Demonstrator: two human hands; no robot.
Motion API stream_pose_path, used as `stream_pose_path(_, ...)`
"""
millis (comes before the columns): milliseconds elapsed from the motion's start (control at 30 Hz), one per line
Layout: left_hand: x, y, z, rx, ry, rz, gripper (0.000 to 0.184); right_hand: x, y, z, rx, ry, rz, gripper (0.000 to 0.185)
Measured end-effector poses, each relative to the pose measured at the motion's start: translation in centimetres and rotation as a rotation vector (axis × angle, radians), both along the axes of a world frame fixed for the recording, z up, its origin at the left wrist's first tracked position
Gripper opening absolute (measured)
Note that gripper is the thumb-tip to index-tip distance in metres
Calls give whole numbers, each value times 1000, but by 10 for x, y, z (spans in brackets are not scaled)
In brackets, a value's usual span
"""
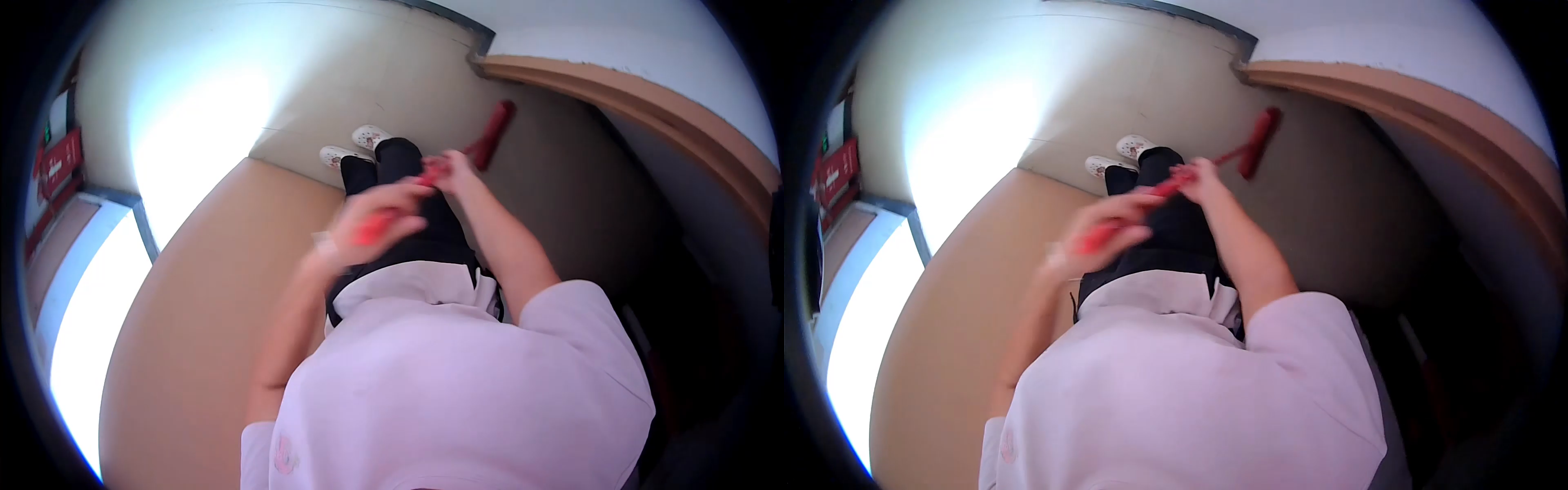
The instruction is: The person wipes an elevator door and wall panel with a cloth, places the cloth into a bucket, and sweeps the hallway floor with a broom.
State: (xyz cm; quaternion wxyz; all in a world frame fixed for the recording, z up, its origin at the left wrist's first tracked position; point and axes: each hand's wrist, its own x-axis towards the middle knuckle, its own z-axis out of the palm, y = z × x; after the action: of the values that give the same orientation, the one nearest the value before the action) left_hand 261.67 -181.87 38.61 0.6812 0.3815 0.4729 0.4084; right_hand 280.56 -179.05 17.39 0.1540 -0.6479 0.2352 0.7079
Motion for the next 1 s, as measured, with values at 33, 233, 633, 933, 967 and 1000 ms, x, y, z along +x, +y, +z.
stream_pose_path(33, -34, 4, 21, -9, 139, -85, 9, -36, -3, 1, 38, 109, -75, 25)
stream_pose_path(233, -159, 10, 139, -33, 710, -247, 22, -276, 16, 49, 26, 571, 13, 20)
stream_pose_path(633, -178, -28, 126, 156, 315, 249, 10, -215, 40, 116, 122, 448, 189, 12)
stream_pose_path(933, -200, -29, 82, -111, 254, 347, 4, -277, 12, 18, 98, 503, 354, 8)
stream_pose_path(967, -224, -35, 97, -79, 392, 274, 5, -321, 5, 19, 38, 527, 302, 8)
stream_pose_path(1000, -247, -38, 109, -46, 532, 194, 6, -370, 0, 26, 13, 442, 345, 8)
